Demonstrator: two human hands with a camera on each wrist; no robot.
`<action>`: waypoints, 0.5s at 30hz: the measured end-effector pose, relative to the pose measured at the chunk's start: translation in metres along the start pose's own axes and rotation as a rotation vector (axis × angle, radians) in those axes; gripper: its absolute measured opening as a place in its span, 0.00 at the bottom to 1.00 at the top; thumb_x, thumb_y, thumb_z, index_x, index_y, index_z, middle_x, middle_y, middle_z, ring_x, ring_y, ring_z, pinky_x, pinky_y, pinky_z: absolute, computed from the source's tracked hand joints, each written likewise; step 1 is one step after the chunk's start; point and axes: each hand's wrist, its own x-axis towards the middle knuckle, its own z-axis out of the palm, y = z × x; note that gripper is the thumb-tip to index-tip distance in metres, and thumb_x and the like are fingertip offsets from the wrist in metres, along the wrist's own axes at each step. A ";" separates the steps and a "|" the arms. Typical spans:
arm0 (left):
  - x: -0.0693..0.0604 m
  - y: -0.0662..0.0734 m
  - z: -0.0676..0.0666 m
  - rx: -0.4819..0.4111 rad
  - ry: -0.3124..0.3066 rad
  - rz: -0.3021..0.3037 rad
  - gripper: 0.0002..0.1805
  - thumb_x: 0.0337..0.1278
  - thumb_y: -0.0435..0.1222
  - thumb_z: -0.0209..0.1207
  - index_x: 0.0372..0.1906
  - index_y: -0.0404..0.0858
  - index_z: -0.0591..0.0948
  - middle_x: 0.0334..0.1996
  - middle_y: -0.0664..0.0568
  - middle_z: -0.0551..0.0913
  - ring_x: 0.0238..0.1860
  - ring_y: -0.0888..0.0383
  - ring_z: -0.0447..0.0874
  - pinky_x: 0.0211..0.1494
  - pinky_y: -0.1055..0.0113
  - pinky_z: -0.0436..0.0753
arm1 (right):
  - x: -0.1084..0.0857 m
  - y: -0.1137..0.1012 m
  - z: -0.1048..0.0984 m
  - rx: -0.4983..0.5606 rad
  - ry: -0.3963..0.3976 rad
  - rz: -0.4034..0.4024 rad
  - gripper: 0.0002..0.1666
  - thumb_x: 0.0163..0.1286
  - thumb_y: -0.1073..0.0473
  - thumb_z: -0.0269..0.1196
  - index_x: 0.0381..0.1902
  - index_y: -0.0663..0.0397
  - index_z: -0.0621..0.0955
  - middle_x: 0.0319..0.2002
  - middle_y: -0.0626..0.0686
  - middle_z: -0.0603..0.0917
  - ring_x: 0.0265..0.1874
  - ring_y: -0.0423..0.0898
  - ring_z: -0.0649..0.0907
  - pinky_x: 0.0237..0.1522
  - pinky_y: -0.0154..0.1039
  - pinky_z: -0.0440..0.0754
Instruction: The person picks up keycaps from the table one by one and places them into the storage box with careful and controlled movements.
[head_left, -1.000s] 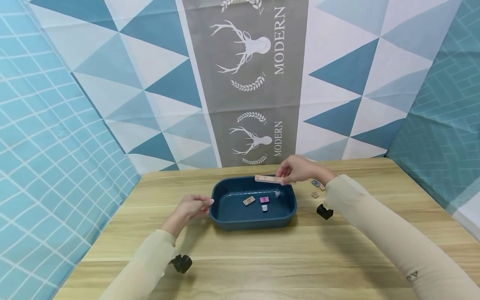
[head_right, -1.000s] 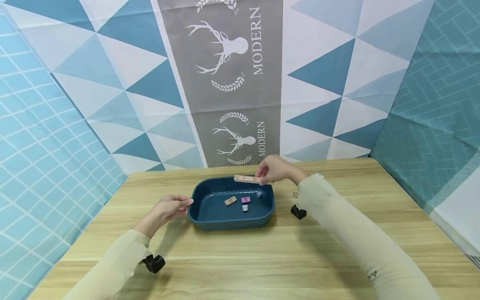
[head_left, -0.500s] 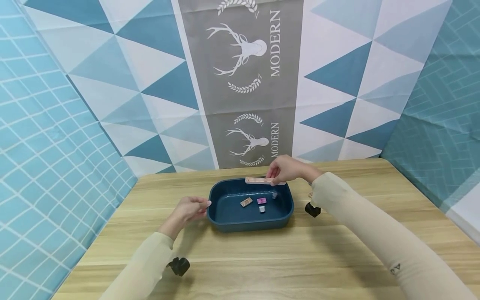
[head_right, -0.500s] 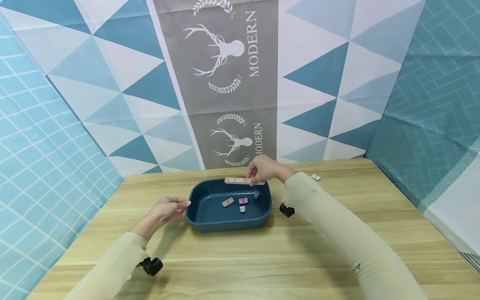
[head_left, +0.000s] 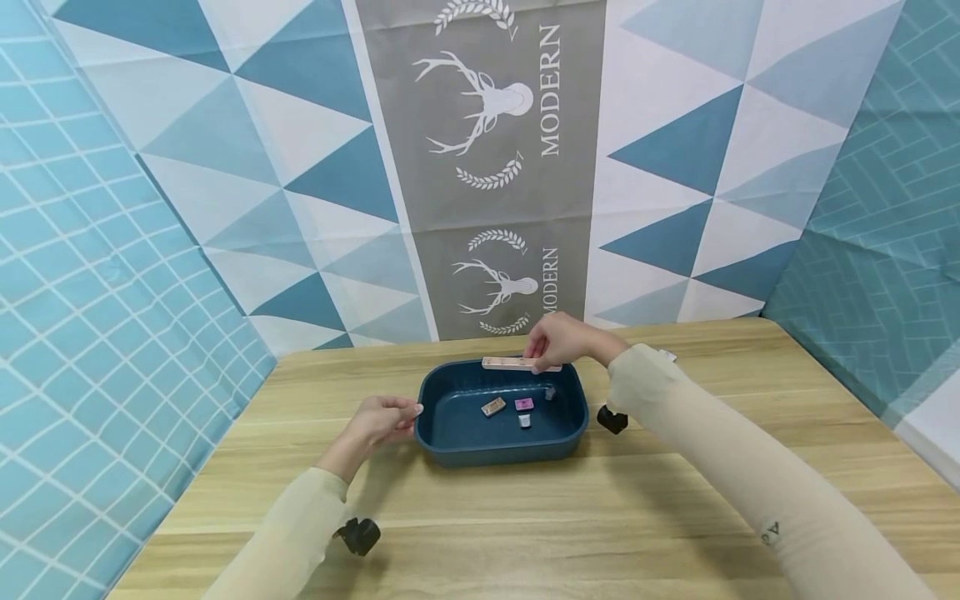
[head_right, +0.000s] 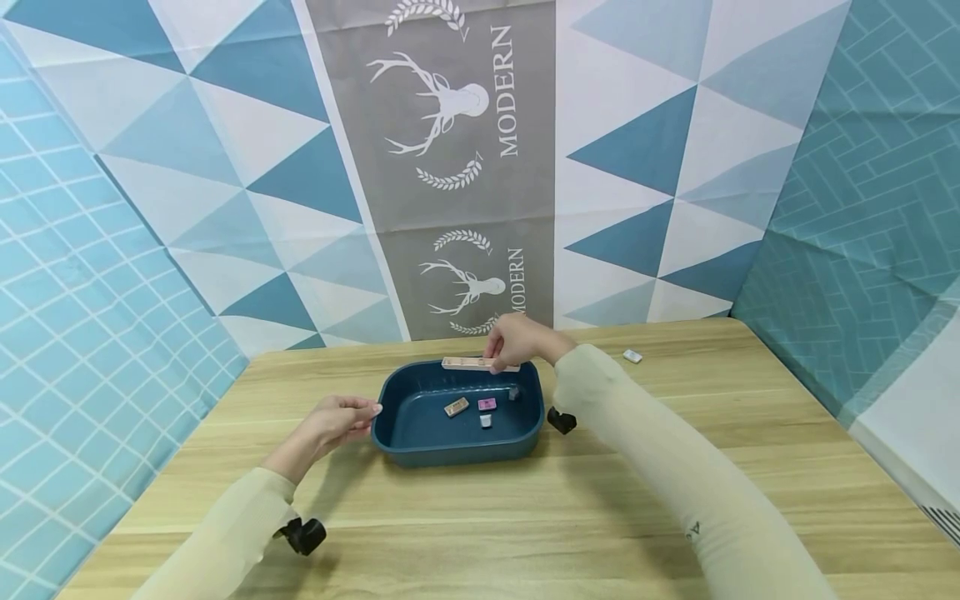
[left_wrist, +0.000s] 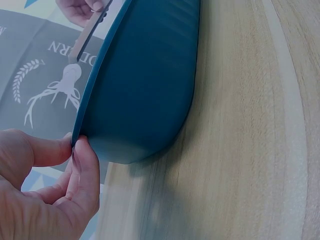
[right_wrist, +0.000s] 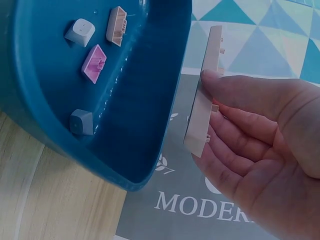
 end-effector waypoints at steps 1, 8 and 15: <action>0.000 0.000 0.000 0.000 0.001 0.000 0.18 0.64 0.31 0.57 0.54 0.22 0.74 0.29 0.54 0.77 0.28 0.66 0.77 0.33 0.77 0.83 | 0.001 0.000 0.000 0.002 -0.001 0.001 0.07 0.58 0.62 0.70 0.35 0.56 0.86 0.32 0.52 0.86 0.30 0.41 0.80 0.34 0.31 0.82; 0.000 0.001 0.001 0.005 0.009 -0.004 0.18 0.64 0.31 0.57 0.53 0.22 0.74 0.29 0.53 0.77 0.27 0.66 0.77 0.31 0.78 0.83 | 0.008 -0.003 0.000 0.022 -0.008 0.027 0.09 0.58 0.63 0.70 0.37 0.57 0.86 0.32 0.53 0.85 0.28 0.41 0.79 0.31 0.31 0.81; -0.002 0.001 0.001 0.009 0.019 -0.011 0.18 0.64 0.31 0.57 0.53 0.23 0.75 0.31 0.52 0.77 0.28 0.65 0.77 0.32 0.77 0.83 | 0.014 -0.007 0.002 0.032 -0.010 0.056 0.09 0.57 0.62 0.70 0.37 0.57 0.85 0.33 0.53 0.85 0.29 0.42 0.79 0.33 0.31 0.81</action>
